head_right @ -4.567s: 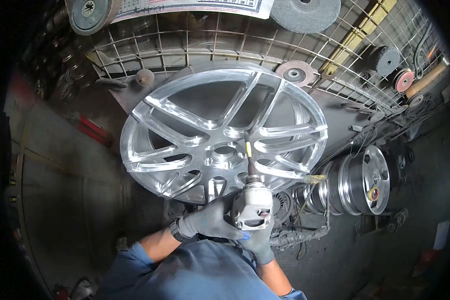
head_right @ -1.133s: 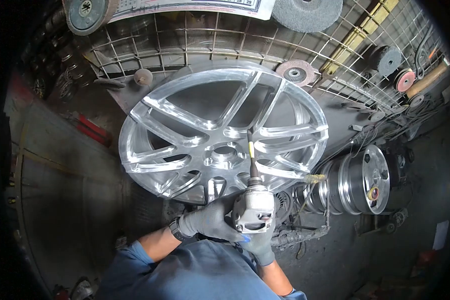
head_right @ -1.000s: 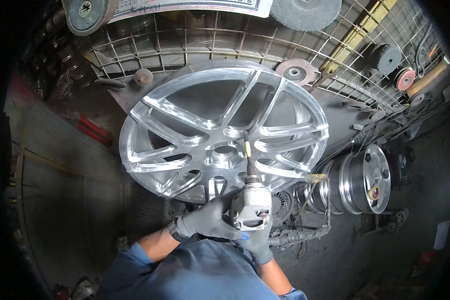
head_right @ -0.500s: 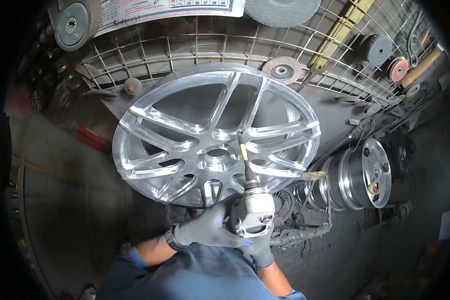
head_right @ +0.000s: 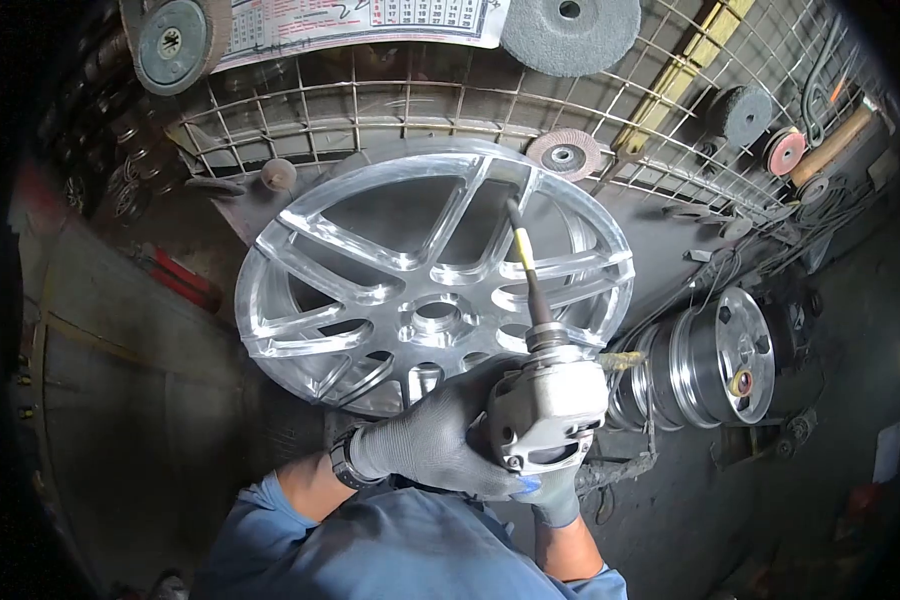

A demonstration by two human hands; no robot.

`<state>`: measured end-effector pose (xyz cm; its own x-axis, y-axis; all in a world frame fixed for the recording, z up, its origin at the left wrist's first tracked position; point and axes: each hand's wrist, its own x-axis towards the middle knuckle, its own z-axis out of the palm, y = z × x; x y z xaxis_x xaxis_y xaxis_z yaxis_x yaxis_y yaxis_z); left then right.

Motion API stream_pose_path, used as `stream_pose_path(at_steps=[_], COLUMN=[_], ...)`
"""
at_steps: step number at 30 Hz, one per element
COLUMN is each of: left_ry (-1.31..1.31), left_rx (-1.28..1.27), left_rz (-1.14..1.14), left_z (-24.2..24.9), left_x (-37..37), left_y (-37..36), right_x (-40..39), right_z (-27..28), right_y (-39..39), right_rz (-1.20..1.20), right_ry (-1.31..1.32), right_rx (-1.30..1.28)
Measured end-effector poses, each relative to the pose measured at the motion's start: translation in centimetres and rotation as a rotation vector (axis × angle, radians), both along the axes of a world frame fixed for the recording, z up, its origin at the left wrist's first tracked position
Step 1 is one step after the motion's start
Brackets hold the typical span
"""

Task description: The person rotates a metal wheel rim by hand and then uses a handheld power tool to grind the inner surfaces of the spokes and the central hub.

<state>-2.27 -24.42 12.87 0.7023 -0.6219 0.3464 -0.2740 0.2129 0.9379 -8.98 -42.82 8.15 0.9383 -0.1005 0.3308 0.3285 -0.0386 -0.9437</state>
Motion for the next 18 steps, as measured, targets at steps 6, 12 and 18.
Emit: stream_pose_path(at_steps=[6, 12, 18], left_ry=[0.064, 0.115, 0.14], left_rx=[-0.012, -0.019, -0.011], left_rz=[0.002, -0.008, 0.017], left_z=[-1.1, -4.9, -7.3], left_x=[-0.4, -1.4, -2.0], left_y=[-0.1, -0.1, 0.3], right_x=[0.0, -1.0, -0.9], right_z=[-0.6, -2.3, -3.7], right_y=[0.3, 1.0, 1.4], right_rz=[0.028, 0.056, 0.022], right_ry=[0.023, 0.063, -0.013], right_rx=[-0.001, 0.013, -0.317])
